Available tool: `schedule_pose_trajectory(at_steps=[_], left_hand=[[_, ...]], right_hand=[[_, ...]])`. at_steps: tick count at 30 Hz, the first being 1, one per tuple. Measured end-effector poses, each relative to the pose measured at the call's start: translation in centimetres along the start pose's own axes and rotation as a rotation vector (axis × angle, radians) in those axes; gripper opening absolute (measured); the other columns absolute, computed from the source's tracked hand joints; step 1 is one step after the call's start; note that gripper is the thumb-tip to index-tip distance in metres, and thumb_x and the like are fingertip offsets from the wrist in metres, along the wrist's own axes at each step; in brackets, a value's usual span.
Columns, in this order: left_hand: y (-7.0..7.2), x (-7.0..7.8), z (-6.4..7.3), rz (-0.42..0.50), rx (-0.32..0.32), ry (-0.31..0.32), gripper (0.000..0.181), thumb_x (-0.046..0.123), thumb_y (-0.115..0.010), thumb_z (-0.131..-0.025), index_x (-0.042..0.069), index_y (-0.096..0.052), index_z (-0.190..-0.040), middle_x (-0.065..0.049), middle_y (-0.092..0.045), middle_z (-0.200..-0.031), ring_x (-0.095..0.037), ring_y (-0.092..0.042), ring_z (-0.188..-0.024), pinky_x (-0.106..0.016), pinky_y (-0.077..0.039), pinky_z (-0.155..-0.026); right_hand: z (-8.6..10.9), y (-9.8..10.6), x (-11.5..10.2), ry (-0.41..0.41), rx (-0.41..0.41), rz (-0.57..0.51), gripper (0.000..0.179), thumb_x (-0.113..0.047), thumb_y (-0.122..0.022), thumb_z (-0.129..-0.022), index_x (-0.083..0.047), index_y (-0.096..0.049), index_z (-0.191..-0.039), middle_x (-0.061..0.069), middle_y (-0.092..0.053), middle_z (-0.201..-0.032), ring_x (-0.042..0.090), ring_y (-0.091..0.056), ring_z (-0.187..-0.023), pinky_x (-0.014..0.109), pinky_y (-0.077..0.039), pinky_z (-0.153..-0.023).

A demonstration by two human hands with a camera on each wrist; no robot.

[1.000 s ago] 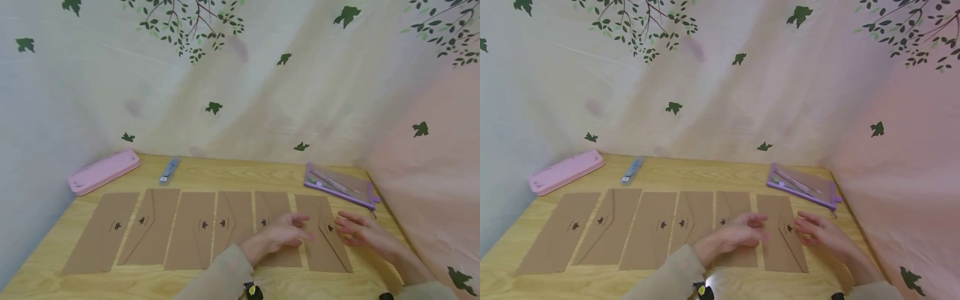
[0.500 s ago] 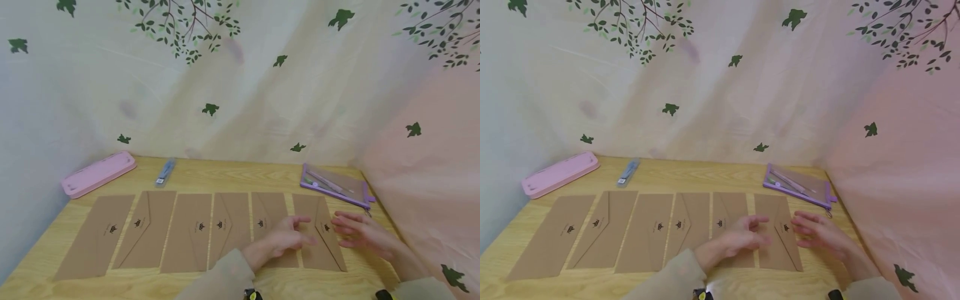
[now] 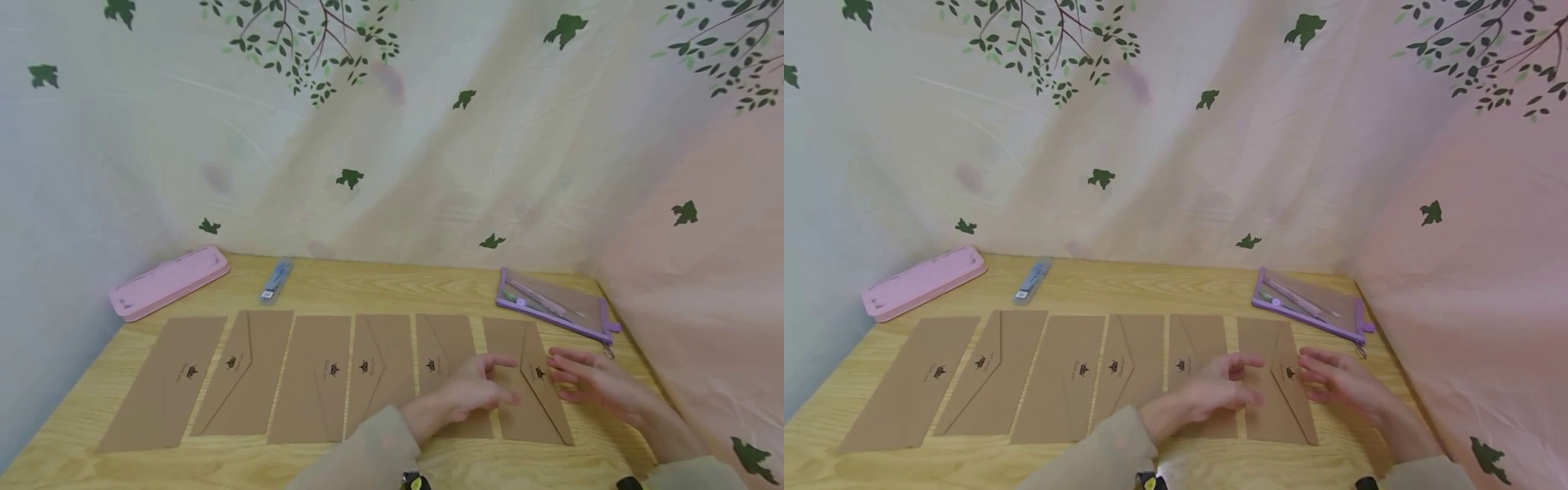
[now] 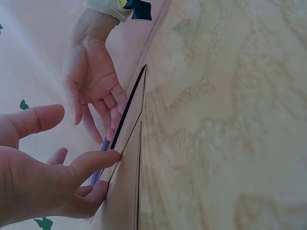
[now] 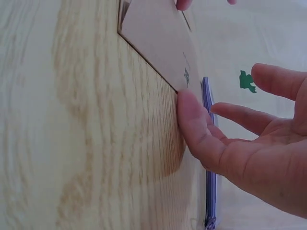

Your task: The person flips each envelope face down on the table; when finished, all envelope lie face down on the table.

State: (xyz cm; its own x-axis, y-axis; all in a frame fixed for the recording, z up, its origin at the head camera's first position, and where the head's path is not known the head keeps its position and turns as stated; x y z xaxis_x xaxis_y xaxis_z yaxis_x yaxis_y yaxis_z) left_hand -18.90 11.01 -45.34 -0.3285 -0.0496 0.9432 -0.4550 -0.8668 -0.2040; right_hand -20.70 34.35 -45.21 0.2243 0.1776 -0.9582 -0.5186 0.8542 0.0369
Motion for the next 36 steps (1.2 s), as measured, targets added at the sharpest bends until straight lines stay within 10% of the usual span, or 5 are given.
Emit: schedule_pose_trajectory(at_steps=[7, 12, 19, 24, 36], left_hand=[[0.12, 0.05, -0.11, -0.042, 0.032, -0.024, 0.061, -0.014, -0.077, -0.072, 0.013, -0.07, -0.126, -0.011, -0.054, -0.139, -0.024, -0.054, -0.111, -0.024, -0.049, -0.06], [0.23, -0.06, -0.22, -0.032, 0.029, -0.028, 0.061, -0.015, -0.076, -0.071, 0.012, -0.07, -0.125, -0.011, -0.054, -0.137, -0.025, -0.053, -0.11, -0.022, -0.045, -0.056], [0.26, -0.26, -0.29, -0.009, 0.021, 0.011, 0.06, -0.015, -0.075, -0.073, 0.014, -0.07, -0.125, -0.013, -0.05, -0.142, -0.026, -0.053, -0.115, -0.028, -0.055, -0.064], [0.3, -0.29, -0.27, 0.02, 0.006, 0.034, 0.057, -0.016, -0.074, -0.075, 0.013, -0.07, -0.125, -0.017, -0.047, -0.148, -0.034, -0.045, -0.133, -0.043, -0.06, -0.082], [0.21, -0.46, -0.5, 0.05, -0.022, 0.047, 0.057, -0.017, -0.073, -0.077, 0.012, -0.069, -0.126, -0.013, -0.051, -0.142, -0.029, -0.052, -0.122, -0.047, -0.058, -0.087]], right_hand=[[0.02, -0.25, -0.13, -0.008, 0.061, 0.099, 0.066, -0.018, -0.043, -0.111, 0.023, -0.007, -0.148, 0.044, -0.013, -0.154, 0.003, -0.056, -0.117, 0.032, -0.052, -0.099], [-0.2, -0.19, -0.13, -0.012, 0.078, 0.088, 0.066, -0.019, -0.042, -0.111, 0.023, -0.006, -0.148, 0.044, -0.006, -0.155, 0.002, -0.055, -0.118, 0.033, -0.051, -0.1], [-0.25, 0.06, 0.28, -0.037, 0.163, 0.088, 0.069, -0.02, -0.048, -0.109, 0.018, -0.009, -0.152, 0.039, -0.026, -0.154, 0.008, -0.059, -0.115, 0.036, -0.056, -0.092], [-0.42, 0.11, 0.51, -0.04, 0.218, 0.071, 0.071, -0.015, -0.054, -0.106, 0.017, -0.011, -0.153, 0.012, -0.055, -0.133, 0.011, -0.065, -0.105, 0.038, -0.058, -0.087], [-0.49, 0.47, 0.39, -0.021, 0.189, -0.014, 0.058, -0.013, -0.052, -0.107, 0.01, -0.025, -0.152, -0.001, -0.063, -0.114, 0.018, -0.069, -0.101, 0.041, -0.059, -0.084]])
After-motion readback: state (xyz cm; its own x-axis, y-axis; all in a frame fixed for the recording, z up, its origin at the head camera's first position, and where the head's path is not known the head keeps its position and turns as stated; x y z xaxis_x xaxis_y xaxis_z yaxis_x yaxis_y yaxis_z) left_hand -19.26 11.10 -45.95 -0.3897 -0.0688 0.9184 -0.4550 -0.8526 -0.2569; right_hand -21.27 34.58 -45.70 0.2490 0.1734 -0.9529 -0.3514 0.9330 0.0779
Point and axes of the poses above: each hand's wrist, its own z-axis away from the middle knuckle, its own y-axis out of the back of the hand, x = y × z, the point moved 5 cm from there along -z, towards the middle knuckle
